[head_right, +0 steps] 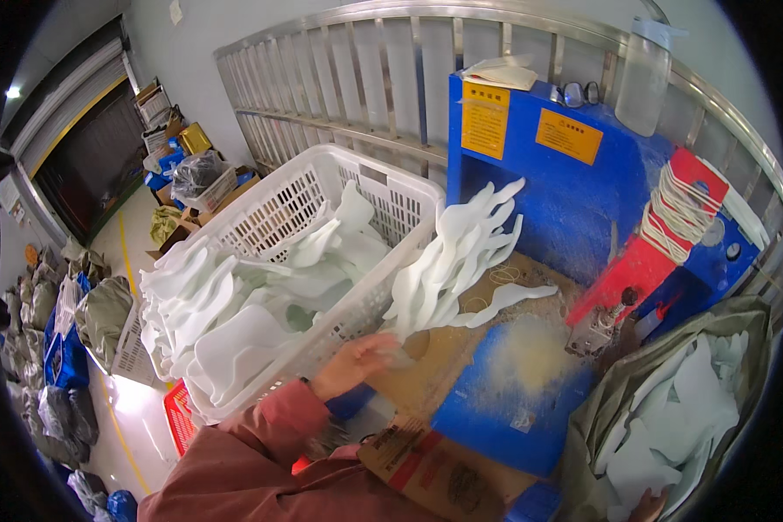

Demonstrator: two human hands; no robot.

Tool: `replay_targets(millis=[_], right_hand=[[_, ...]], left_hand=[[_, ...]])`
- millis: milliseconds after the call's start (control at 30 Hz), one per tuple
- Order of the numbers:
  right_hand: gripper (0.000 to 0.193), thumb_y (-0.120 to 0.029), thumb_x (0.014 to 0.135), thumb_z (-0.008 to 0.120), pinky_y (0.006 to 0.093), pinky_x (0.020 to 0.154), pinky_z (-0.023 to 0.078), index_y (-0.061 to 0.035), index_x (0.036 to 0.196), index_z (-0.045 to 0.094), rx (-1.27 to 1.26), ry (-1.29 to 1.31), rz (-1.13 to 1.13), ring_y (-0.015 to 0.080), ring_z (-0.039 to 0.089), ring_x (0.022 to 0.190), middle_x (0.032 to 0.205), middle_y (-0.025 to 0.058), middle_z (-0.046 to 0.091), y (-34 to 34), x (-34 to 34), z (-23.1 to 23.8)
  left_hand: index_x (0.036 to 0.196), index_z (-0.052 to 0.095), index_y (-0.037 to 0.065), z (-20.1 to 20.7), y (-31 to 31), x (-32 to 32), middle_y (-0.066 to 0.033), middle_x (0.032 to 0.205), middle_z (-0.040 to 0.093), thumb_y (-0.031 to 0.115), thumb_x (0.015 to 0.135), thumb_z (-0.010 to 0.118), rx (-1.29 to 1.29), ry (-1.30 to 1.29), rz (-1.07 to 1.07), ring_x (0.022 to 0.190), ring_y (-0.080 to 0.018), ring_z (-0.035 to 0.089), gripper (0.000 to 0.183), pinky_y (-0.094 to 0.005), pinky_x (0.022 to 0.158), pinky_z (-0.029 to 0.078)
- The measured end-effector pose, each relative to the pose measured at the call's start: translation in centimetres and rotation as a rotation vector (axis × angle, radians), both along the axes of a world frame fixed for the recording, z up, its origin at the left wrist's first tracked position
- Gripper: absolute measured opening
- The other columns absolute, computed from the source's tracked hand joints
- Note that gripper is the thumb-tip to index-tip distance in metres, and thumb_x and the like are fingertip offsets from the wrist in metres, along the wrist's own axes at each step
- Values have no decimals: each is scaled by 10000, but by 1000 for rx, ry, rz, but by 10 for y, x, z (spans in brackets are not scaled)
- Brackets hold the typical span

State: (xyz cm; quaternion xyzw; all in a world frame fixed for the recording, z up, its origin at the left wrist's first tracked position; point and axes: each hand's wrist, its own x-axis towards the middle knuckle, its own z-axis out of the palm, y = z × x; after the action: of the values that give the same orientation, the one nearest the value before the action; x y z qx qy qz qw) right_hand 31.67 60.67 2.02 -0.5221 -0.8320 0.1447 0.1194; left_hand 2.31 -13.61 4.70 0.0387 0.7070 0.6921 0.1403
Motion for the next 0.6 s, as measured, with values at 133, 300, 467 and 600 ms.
replay_targets(millis=[133, 300, 467, 600], right_hand=[[619, -450, 974, 687, 435, 866, 543, -93, 1472, 595, 19, -104, 9, 273, 731, 937, 989, 154, 788, 24, -4, -4], [541, -364, 1018, 639, 402, 883, 531, -52, 1456, 580, 245, 183, 97, 280, 685, 946, 1078, 195, 722, 1, -3, 18], [330, -191, 1101, 561, 322, 994, 476, 75, 1294, 596, 428, 731, 250, 172, 584, 1092, 1219, 98, 652, -105, 21, 145], [259, -7, 988, 648, 245, 830, 485, -20, 1247, 648, -170, 1073, 219, 82, 573, 950, 1089, -3, 646, -231, -18, 157]], left_hand=[[1482, 545, 82, 3, 24, 10, -39, 1369, 661, 116, 1038, 647, -15, -19, -83, 1179, -118, 622, 457, -296, 1001, 512], [1435, 583, 76, 4, 50, 25, -49, 1313, 691, 91, 1042, 632, 29, 2, -204, 1193, -165, 644, 397, -326, 1018, 526], [1516, 498, 50, 20, 78, 44, -109, 1437, 617, 172, 1065, 629, 277, -349, -262, 1310, -213, 595, 486, -358, 1070, 498], [1589, 374, 31, 31, 121, 56, -140, 1549, 510, 210, 1052, 644, 536, -376, -591, 1387, -249, 534, 628, -389, 1113, 474]])
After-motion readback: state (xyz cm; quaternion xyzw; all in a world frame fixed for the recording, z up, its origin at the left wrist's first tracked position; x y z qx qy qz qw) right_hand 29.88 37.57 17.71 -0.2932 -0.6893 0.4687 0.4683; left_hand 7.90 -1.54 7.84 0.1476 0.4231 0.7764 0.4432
